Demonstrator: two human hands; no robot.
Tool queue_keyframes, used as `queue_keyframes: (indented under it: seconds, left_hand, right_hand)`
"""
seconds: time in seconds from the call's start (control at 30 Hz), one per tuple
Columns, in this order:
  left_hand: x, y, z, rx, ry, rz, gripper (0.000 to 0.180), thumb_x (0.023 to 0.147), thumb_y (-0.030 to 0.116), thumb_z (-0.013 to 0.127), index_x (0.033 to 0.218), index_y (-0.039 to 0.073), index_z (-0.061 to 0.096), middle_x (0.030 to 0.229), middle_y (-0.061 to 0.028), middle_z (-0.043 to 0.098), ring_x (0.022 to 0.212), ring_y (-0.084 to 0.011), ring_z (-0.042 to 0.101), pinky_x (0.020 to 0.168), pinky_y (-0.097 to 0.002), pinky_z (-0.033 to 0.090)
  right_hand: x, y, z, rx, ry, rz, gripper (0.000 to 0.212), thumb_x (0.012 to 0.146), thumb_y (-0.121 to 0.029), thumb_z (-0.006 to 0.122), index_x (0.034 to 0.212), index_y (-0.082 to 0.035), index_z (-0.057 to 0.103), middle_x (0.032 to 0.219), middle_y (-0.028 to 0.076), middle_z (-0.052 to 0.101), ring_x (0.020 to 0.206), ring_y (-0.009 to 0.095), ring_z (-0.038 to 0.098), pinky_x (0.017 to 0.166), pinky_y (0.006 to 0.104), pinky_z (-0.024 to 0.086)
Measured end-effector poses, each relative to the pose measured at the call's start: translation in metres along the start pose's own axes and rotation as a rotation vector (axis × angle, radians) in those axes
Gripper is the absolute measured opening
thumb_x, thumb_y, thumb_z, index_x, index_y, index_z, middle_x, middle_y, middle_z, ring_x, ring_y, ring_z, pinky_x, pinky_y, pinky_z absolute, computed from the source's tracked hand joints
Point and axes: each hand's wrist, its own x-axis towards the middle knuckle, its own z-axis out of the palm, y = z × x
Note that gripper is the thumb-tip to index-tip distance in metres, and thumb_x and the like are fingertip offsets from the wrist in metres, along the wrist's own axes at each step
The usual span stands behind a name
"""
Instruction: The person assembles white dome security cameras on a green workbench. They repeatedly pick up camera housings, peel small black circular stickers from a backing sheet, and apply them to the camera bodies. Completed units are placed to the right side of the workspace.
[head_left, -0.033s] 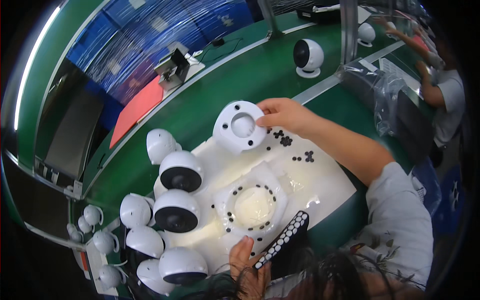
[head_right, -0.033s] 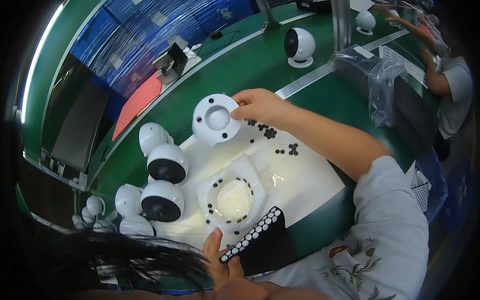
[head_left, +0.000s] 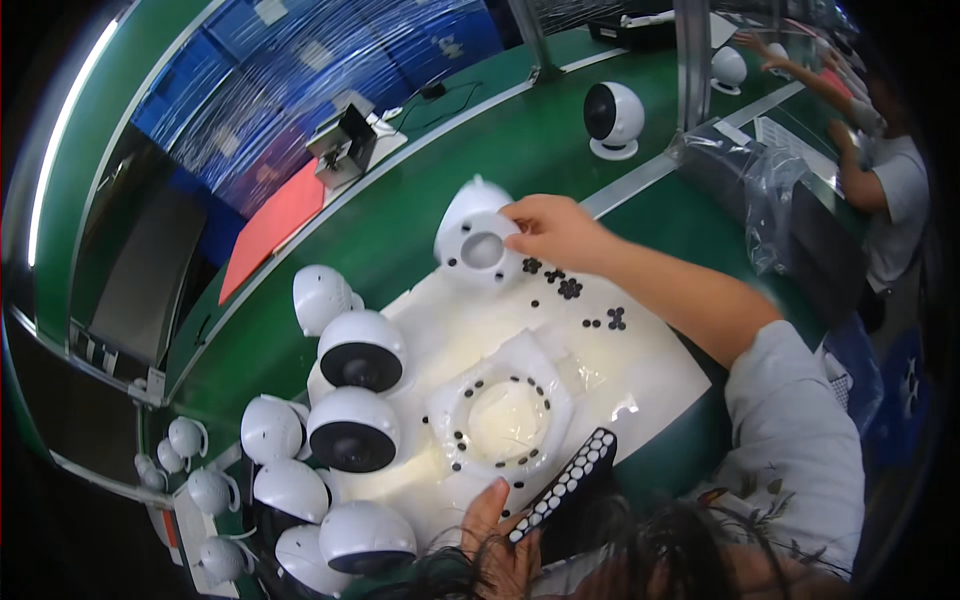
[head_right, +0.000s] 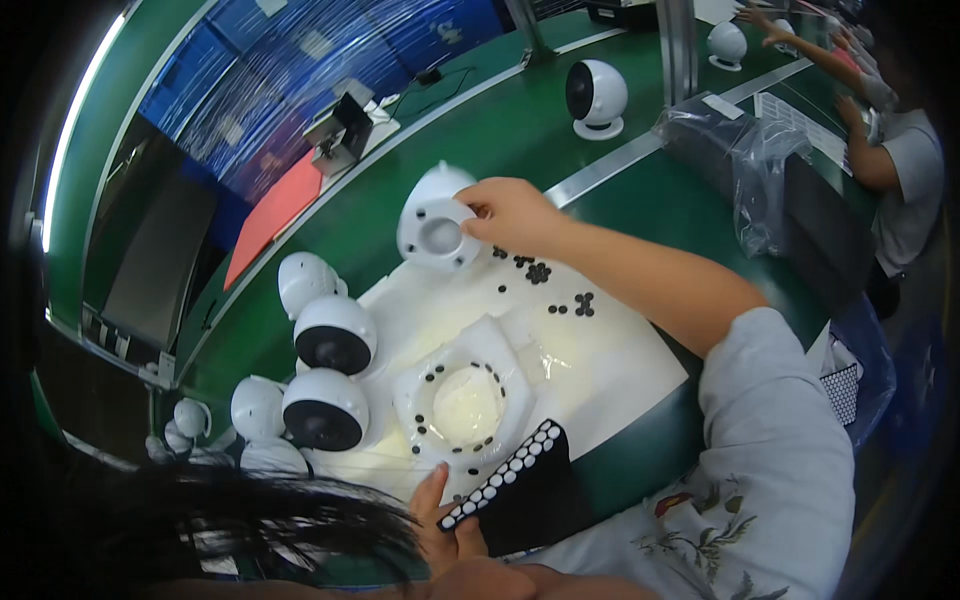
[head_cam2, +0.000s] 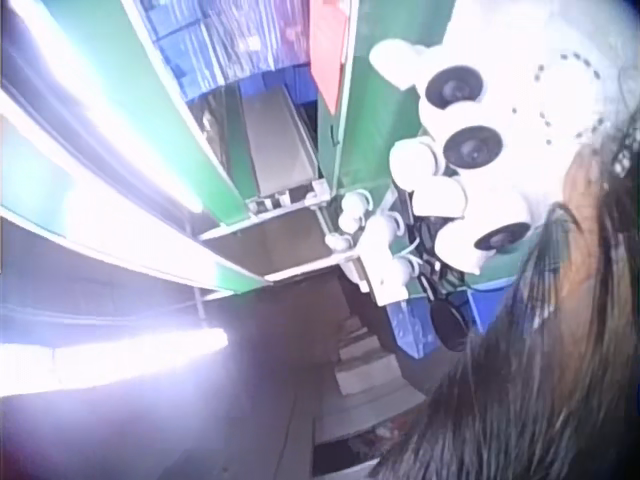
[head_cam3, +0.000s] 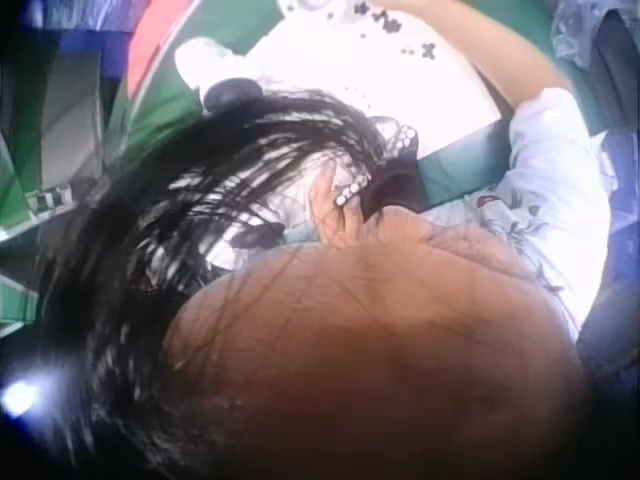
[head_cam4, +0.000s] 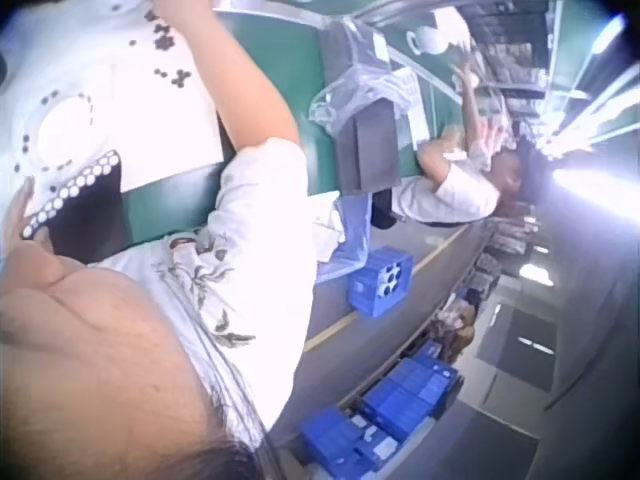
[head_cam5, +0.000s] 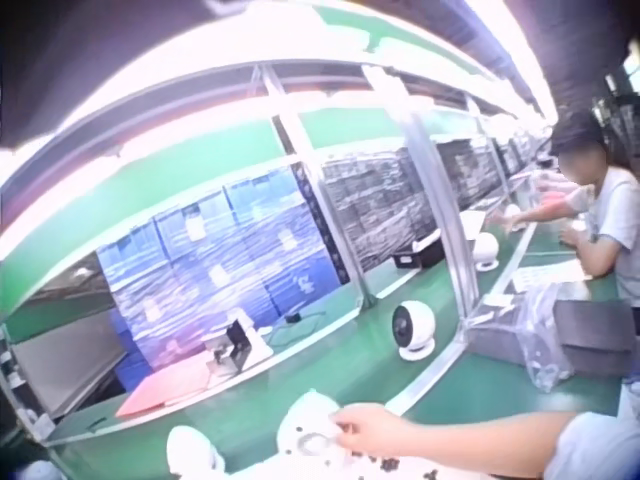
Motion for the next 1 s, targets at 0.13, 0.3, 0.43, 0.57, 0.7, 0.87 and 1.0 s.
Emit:
queue_keyframes:
  seconds: [0.13, 0.3, 0.43, 0.57, 0.7, 0.87, 1.0]
  left_hand:
    - [0.001, -0.011, 0.014, -0.2, 0.051, 0.044, 0.016, 0.083, 0.011, 0.052, 0.086, -0.004, 0.047, 0.106, -0.0219, 0.052, 0.092, -0.0296, 0.055, 0.08, -0.0386, 0.042]
    - [0.005, -0.015, 0.022, -0.265, 0.039, -0.012, 0.014, 0.08, 0.007, 0.054, 0.087, -0.003, 0.047, 0.103, -0.0215, 0.052, 0.089, -0.0288, 0.056, 0.078, -0.0373, 0.043]
    - [0.012, -0.018, 0.023, -0.315, 0.045, -0.04, 0.015, 0.079, 0.005, 0.055, 0.088, -0.003, 0.047, 0.101, -0.0212, 0.053, 0.087, -0.0282, 0.057, 0.076, -0.0362, 0.044]
    - [0.003, -0.018, 0.026, -0.403, 0.074, -0.067, 0.016, 0.077, 0.002, 0.056, 0.089, -0.003, 0.047, 0.098, -0.0209, 0.053, 0.084, -0.0276, 0.058, 0.074, -0.0351, 0.045]
    - [-0.003, -0.02, 0.026, -0.603, 0.107, -0.096, 0.019, 0.075, -0.001, 0.058, 0.09, -0.003, 0.047, 0.096, -0.0207, 0.054, 0.081, -0.027, 0.059, 0.072, -0.0341, 0.046]
    - [-0.01, -0.02, 0.017, -0.473, 0.091, 0.035, 0.031, 0.068, -0.01, 0.06, 0.094, -0.001, 0.045, 0.088, -0.0187, 0.054, 0.073, -0.0246, 0.059, 0.066, -0.0304, 0.047]
    - [-0.004, -0.019, 0.006, -0.352, 0.034, 0.1, 0.033, 0.067, -0.013, 0.059, 0.094, -0.001, 0.044, 0.085, -0.017, 0.053, 0.069, -0.0224, 0.058, 0.062, -0.0297, 0.047]
  right_hand:
    - [0.037, 0.102, 0.001, -0.864, 0.039, -0.508, 0.019, 0.075, -0.015, 0.055, 0.092, -0.009, 0.061, 0.084, 0.007, 0.058, 0.079, 0.023, 0.057, 0.073, 0.0315, 0.045]
    - [0.03, 0.139, -0.034, -0.616, -0.195, -0.178, 0.025, 0.076, -0.018, 0.05, 0.097, -0.008, 0.06, 0.098, 0.01, 0.06, 0.092, 0.026, 0.055, 0.081, 0.0365, 0.044]
    - [0.03, 0.156, -0.105, -1.008, 0.238, 0.247, 0.047, 0.076, -0.037, 0.051, 0.113, -0.008, 0.051, 0.113, 0.014, 0.053, 0.105, 0.027, 0.049, 0.089, 0.0397, 0.037]
    - [0.028, 0.185, -0.119, -1.102, 0.509, 0.206, 0.041, 0.073, -0.03, 0.059, 0.107, -0.008, 0.053, 0.108, 0.01, 0.053, 0.105, 0.028, 0.046, 0.087, 0.0403, 0.034]
    - [0.014, 0.161, -0.141, -1.083, 0.473, -0.042, 0.032, 0.07, -0.017, 0.063, 0.1, -0.008, 0.057, 0.096, 0.011, 0.056, 0.093, 0.029, 0.051, 0.079, 0.0402, 0.037]
    - [-0.011, 0.034, -0.109, -0.626, 0.436, -0.157, 0.031, 0.075, -0.013, 0.059, 0.105, -0.006, 0.055, 0.099, 0.014, 0.057, 0.088, 0.03, 0.057, 0.076, 0.0356, 0.045]
    - [-0.053, -0.077, -0.049, 0.472, -0.11, 0.209, 0.028, 0.079, -0.006, 0.057, 0.107, 0.0, 0.056, 0.102, 0.008, 0.058, 0.086, 0.012, 0.056, 0.071, 0.0227, 0.048]
